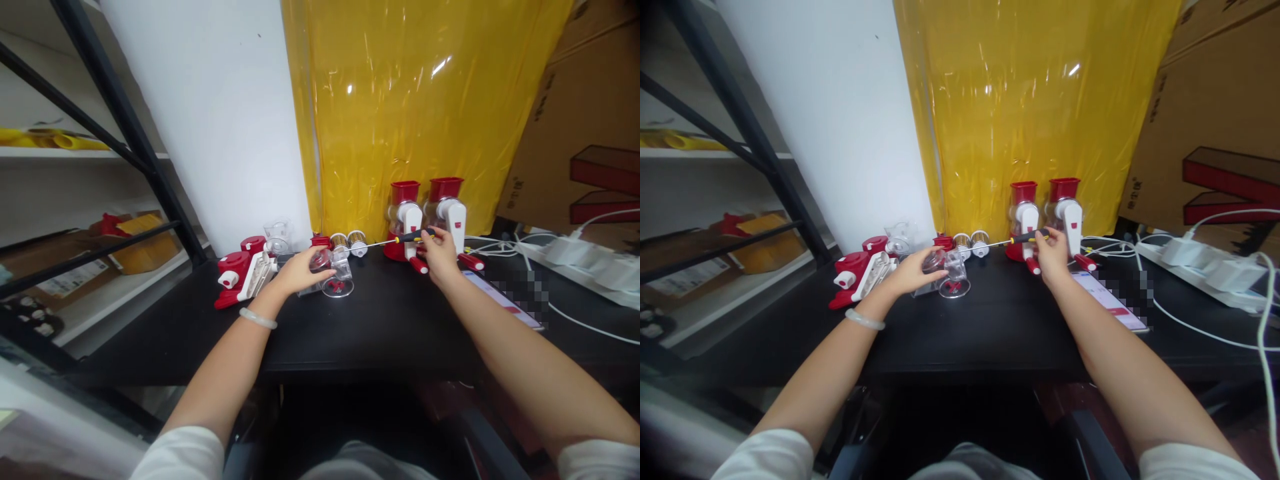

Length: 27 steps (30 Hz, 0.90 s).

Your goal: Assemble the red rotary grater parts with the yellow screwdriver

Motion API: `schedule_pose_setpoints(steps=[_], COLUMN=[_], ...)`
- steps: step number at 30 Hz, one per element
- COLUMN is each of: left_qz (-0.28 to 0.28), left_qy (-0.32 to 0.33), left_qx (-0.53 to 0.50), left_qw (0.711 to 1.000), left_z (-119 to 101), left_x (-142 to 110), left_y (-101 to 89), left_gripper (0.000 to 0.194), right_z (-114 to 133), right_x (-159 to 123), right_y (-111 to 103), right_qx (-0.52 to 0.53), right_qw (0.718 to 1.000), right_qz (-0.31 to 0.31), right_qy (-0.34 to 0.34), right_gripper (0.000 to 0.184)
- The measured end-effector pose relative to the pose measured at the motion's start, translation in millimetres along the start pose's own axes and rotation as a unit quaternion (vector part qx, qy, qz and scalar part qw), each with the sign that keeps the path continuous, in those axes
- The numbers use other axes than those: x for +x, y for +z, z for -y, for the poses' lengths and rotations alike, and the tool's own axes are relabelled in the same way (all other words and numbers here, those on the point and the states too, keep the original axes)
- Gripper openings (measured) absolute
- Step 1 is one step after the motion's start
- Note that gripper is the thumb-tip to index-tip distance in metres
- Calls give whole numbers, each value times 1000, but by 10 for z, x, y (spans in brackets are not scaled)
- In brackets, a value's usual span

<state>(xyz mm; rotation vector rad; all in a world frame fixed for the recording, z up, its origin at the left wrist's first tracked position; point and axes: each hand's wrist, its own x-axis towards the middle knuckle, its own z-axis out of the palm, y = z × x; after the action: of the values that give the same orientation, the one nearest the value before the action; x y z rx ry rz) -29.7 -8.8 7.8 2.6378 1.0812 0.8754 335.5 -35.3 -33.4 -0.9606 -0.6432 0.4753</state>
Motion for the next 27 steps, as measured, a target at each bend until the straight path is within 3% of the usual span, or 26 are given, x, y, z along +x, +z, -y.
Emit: schedule_pose_setpoints(steps=[7,12,16,19,22,27], left_qz=[1,1,-1,-1,-2,-7], left_qy=[7,0,10,17,18,25], left_qx=[0,4,3,5,6,9], left_qw=[1000,1000,1000,1000,1000,1000], left_z=[13,23,7,-11,-21,-36], left_x=[5,5,4,1,-2,-7], left_y=[7,11,7,2,-2,-11], left_gripper=[75,76,74,74,74,73], right_z=[-27,-93,-113,-105,-82,18], right_x=[87,127,158,160,138,101], right_y=[9,-27,-103,-141,-113,9], right_qx=[37,-82,-217,-272,-231,-53], right_qw=[997,996,976,959,971,996], right_qz=[-4,-10,2,-9,-10,10], right_qy=[68,16,-35,-73,-65,70], right_gripper=[42,26,44,41,33,17])
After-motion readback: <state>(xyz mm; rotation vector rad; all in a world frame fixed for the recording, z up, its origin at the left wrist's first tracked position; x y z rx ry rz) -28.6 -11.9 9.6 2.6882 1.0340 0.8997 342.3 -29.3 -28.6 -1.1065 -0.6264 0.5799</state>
